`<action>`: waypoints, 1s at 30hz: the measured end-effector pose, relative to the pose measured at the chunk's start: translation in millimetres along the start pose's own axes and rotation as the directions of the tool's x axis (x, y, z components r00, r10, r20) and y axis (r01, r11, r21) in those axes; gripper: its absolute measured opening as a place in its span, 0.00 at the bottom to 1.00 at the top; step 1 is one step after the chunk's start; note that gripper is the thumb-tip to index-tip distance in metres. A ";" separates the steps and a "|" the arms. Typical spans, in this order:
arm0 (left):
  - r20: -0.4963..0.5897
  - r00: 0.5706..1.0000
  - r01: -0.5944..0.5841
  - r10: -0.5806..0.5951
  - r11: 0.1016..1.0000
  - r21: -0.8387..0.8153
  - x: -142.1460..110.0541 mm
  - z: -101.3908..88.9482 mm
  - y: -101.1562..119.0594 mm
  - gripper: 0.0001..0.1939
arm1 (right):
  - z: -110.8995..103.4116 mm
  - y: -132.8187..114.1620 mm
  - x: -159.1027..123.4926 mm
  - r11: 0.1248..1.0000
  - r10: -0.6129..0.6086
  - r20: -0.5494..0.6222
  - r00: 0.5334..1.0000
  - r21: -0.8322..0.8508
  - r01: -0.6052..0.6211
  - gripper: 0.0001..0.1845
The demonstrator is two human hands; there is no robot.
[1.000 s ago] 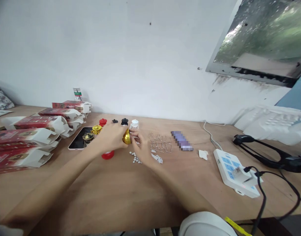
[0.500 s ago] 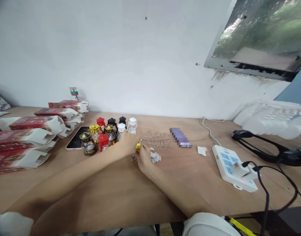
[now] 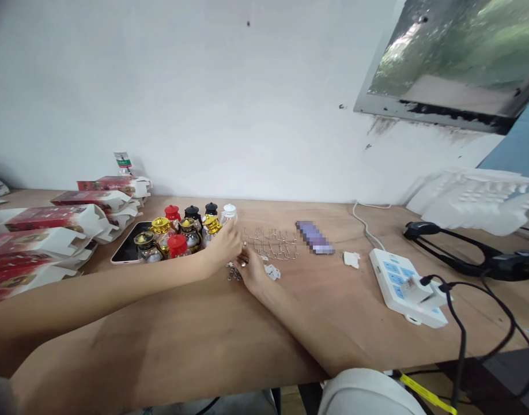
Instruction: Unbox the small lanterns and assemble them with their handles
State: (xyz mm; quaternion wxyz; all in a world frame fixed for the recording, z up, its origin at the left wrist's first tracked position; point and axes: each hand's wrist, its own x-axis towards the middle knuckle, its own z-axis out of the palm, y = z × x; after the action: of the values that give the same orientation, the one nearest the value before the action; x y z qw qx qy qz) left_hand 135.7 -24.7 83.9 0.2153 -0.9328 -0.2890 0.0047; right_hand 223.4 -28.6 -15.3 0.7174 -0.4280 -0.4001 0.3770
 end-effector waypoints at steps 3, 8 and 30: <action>-0.048 0.999 -0.002 0.004 0.999 0.036 -14.2 15.9 -3.6 0.19 | 0.7 1.0 -0.6 0.993 0.105 -0.023 0.994 0.064 -0.104 0.08; -0.062 0.998 0.012 -0.008 0.998 0.068 -30.9 42.3 2.6 0.25 | 4.3 0.5 -0.5 0.987 0.145 -0.058 0.988 0.082 -0.140 0.08; -0.045 0.976 -0.159 0.214 0.836 0.525 -75.1 51.0 23.0 0.28 | -2.6 -10.9 -23.2 0.907 -0.137 0.182 0.974 -0.371 0.197 0.16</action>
State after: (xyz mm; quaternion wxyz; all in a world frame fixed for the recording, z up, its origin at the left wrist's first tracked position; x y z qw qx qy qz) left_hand 78.7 -62.0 19.6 0.4714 -0.8629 -0.1735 0.0559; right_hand 218.7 -53.7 -12.1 0.6157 -0.4953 -0.5554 0.2593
